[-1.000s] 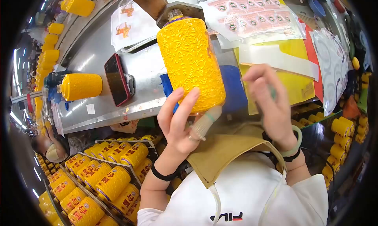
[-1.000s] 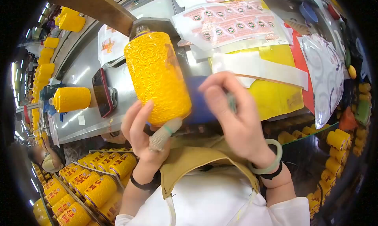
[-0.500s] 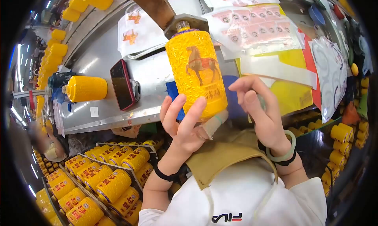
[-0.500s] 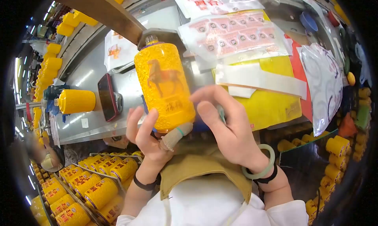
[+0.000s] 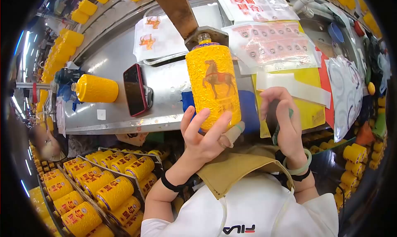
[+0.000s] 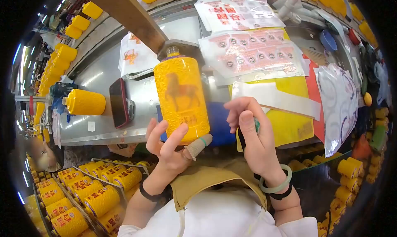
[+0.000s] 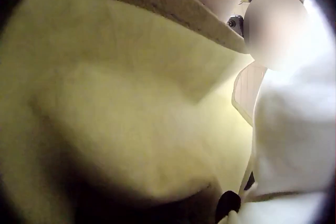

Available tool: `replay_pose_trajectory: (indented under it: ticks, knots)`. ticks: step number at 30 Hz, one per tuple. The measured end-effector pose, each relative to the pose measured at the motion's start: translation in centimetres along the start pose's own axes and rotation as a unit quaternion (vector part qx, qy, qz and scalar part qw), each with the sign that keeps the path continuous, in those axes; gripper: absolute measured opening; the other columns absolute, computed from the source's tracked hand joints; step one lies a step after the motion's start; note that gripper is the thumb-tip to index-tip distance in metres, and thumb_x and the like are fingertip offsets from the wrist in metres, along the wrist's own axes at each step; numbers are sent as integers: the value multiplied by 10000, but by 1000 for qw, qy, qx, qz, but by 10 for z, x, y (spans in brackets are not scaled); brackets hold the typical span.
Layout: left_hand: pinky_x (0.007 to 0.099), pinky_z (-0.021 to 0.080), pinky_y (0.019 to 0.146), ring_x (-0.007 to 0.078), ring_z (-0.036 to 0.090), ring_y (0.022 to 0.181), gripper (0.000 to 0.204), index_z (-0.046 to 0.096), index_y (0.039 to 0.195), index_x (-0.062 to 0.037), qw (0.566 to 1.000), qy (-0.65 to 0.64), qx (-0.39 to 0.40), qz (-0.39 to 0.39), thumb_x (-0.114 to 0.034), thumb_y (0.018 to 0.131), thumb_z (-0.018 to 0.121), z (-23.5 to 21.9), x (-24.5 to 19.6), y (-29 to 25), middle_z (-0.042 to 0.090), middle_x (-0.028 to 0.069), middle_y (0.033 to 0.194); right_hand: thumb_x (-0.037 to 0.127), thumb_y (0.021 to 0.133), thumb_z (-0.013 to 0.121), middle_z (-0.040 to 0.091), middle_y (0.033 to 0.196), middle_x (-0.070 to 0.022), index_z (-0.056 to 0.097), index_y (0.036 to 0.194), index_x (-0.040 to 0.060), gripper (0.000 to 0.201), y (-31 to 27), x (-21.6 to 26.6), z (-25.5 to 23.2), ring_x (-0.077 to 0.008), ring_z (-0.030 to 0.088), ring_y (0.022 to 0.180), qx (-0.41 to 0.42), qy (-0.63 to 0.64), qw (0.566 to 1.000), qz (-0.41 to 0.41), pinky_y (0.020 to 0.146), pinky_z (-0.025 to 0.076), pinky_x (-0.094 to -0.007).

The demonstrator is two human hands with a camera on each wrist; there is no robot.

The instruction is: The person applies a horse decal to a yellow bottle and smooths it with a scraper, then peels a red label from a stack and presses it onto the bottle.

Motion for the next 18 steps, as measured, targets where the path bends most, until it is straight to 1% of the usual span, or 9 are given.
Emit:
replay_pose_trajectory:
  ticks: [6,7,9,10,11,13,15,16,18]
  knots:
    - [494,460,1062,322,458,1277,185,731,966,-201,998,-52,-1,-39,-212,814,837,-4,-2,-1,584,8,1335,450,1123,384,558,964,-51,573,1214,1,496,13,14,-2,-115,539,905,-13,6,1000,0,792,472,-282]
    - [494,460,1062,322,458,1277,185,731,966,-201,998,-53,-4,-38,-212,814,837,-6,-2,-1,584,8,1335,399,1118,415,565,988,-85,554,1238,-7,446,22,25,-6,-150,560,912,64,-99,993,-24,807,484,-301]
    - [452,396,1111,328,426,1271,662,621,1311,-133,990,-70,14,-121,-266,744,936,-8,8,-3,455,91,1327,348,1113,446,572,1011,-118,535,1263,-14,402,41,31,-2,-185,580,919,138,-205,968,-49,822,495,-320]
    - [421,404,1105,345,460,1273,825,558,1385,-62,975,-108,16,-193,-262,698,968,-7,17,-8,453,128,1361,272,1082,488,577,1005,-139,533,1269,-12,343,51,39,2,-239,589,901,89,-275,949,-128,832,502,-341]
    - [421,404,1105,345,460,1273,825,558,1385,-62,975,-110,13,-192,-262,698,968,-8,18,-3,453,128,1361,196,1051,529,582,999,-160,532,1275,-11,304,57,49,9,-293,597,883,38,-341,916,-206,841,510,-363]
    - [421,415,1110,336,491,1297,967,480,1453,-19,918,-237,11,-319,-232,659,989,-3,31,4,442,147,1415,56,968,573,620,995,-174,561,1251,-2,290,63,60,16,-370,624,899,8,-357,901,-247,864,520,-394]
    - [420,426,1117,310,496,1329,1046,424,1495,-9,898,-268,26,-347,-193,639,997,3,40,-7,433,152,1455,4,937,600,658,995,-178,595,1207,-7,271,72,58,23,-371,665,950,122,-248,944,-182,887,525,-403]
    - [412,432,1117,293,503,1325,1056,417,1503,-12,898,-266,46,-349,-183,638,997,4,42,-5,435,148,1452,-40,896,622,677,1033,-192,626,1172,-19,277,77,59,27,-376,674,1021,155,-267,932,-188,896,529,-411]
    - [404,438,1118,277,509,1320,1065,410,1511,-16,896,-262,65,-352,-173,637,998,5,43,-4,438,143,1449,-41,878,631,682,1025,-183,644,1149,-18,272,93,66,28,-374,667,1011,120,-303,914,-241,887,531,-410]
Point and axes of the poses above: each hand's wrist, its own y-axis towards the middle knuckle, its own z-axis out of the palm, x = y × z, the point moved 6 cm from there along y, towards the middle knuckle
